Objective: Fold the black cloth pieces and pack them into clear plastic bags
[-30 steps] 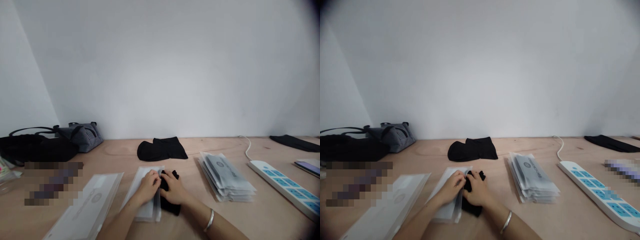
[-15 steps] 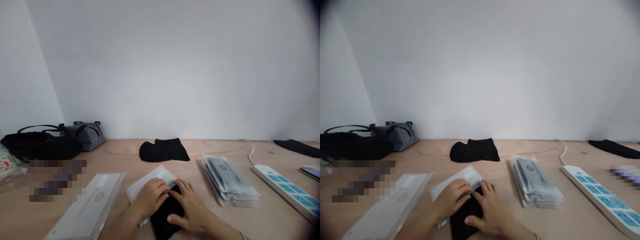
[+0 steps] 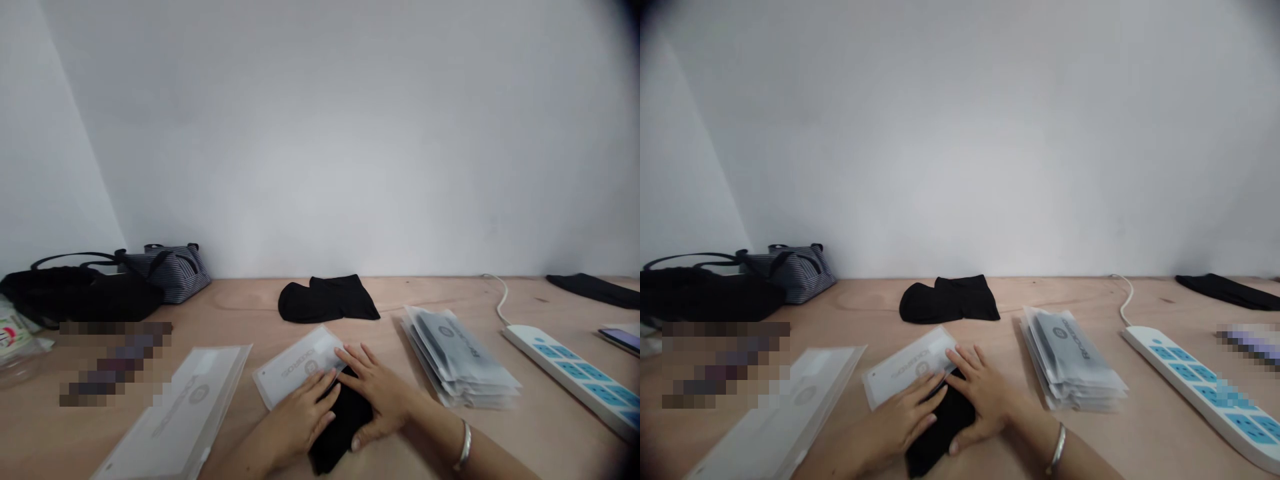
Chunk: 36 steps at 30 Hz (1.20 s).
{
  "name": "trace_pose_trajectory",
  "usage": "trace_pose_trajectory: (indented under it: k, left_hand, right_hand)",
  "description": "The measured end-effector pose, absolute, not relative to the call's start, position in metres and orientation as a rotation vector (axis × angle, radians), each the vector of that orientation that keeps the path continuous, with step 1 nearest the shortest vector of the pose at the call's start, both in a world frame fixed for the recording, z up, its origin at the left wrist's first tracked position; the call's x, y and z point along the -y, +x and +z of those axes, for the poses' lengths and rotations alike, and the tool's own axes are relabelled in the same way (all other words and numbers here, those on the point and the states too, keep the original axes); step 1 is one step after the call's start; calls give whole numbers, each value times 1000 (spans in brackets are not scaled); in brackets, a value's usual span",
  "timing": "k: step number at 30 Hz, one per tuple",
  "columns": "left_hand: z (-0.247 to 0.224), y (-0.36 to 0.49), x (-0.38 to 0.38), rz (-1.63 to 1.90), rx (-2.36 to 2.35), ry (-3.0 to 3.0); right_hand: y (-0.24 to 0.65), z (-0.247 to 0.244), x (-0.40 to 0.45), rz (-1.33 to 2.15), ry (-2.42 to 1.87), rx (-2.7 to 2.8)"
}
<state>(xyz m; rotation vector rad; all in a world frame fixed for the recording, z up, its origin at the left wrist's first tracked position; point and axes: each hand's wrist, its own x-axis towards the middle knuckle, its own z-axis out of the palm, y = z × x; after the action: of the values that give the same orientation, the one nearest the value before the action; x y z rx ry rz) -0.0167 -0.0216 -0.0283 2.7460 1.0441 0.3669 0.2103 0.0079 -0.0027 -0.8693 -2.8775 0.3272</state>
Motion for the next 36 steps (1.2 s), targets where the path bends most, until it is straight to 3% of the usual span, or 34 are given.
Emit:
trace_pose_trajectory:
  k: [6,13,19,26,36]
  left_hand:
    - [-29,-21,15,375,-1045,2789]
    - [-16,-31,13,387,-1130,2755]
    - [-7,-30,20,361,-983,2711]
    - [-19,-23,14,480,-1055,2735]
    - [-18,-30,10,489,-1013,2749]
  right_hand:
    - [202,-8,-12,431,-908,2901]
    - [198,-25,1,106,-1150,2737]
    - [199,-24,5,-8,-1064,2766]
    - [194,-28,4,144,-1264,2706]
    - [217,-25,-3,231,-1064,2798]
